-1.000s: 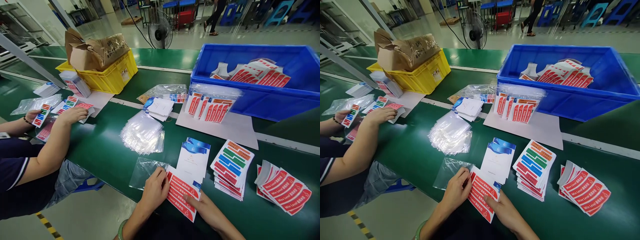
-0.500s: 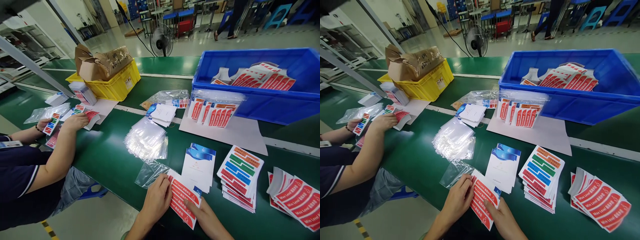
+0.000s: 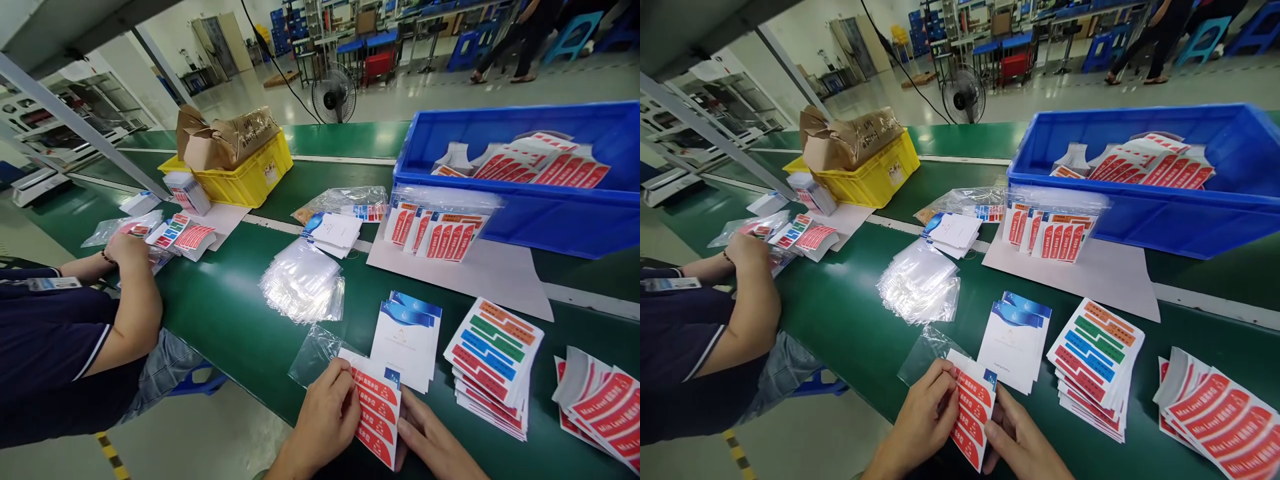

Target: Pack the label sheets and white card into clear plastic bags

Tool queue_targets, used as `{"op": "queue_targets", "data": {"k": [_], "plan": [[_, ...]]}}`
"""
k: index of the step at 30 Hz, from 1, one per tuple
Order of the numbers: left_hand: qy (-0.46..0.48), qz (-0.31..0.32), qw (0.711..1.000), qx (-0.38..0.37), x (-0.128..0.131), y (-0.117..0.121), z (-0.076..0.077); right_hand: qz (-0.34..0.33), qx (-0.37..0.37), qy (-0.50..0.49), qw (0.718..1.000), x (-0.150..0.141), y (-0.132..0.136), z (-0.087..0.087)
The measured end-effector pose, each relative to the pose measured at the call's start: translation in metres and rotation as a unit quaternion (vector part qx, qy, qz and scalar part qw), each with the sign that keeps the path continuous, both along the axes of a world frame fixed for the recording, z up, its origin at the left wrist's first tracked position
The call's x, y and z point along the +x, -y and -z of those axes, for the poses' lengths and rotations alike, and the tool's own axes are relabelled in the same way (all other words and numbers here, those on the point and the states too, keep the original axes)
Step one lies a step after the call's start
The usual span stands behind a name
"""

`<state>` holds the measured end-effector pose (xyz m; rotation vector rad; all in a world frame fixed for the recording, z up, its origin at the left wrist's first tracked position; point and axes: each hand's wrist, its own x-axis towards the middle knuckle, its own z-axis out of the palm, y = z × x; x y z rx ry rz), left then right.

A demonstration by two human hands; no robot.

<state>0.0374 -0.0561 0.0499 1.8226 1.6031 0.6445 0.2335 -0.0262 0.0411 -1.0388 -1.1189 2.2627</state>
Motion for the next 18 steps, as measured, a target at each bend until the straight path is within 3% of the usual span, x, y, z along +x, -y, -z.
{"op": "queue_targets", "data": {"k": [3,9,14,18], "plan": [[0.025,-0.014,1.000,0.008,0.005,0.001,-0.008,0.012,0.002,-0.041,0.999,-0.003,0.000,0.012],[0.053,0.007,0.994,0.092,0.026,0.006,-0.011,0.094,0.051,-0.008,0.994,-0.020,0.004,0.025],[0.044,0.066,0.981,0.177,0.036,0.010,-0.002,0.050,0.081,0.034,0.995,-0.011,0.011,0.030],[0.033,0.068,0.985,0.155,0.022,-0.001,-0.015,0.031,0.084,0.139,0.986,0.002,0.019,0.030]]}}
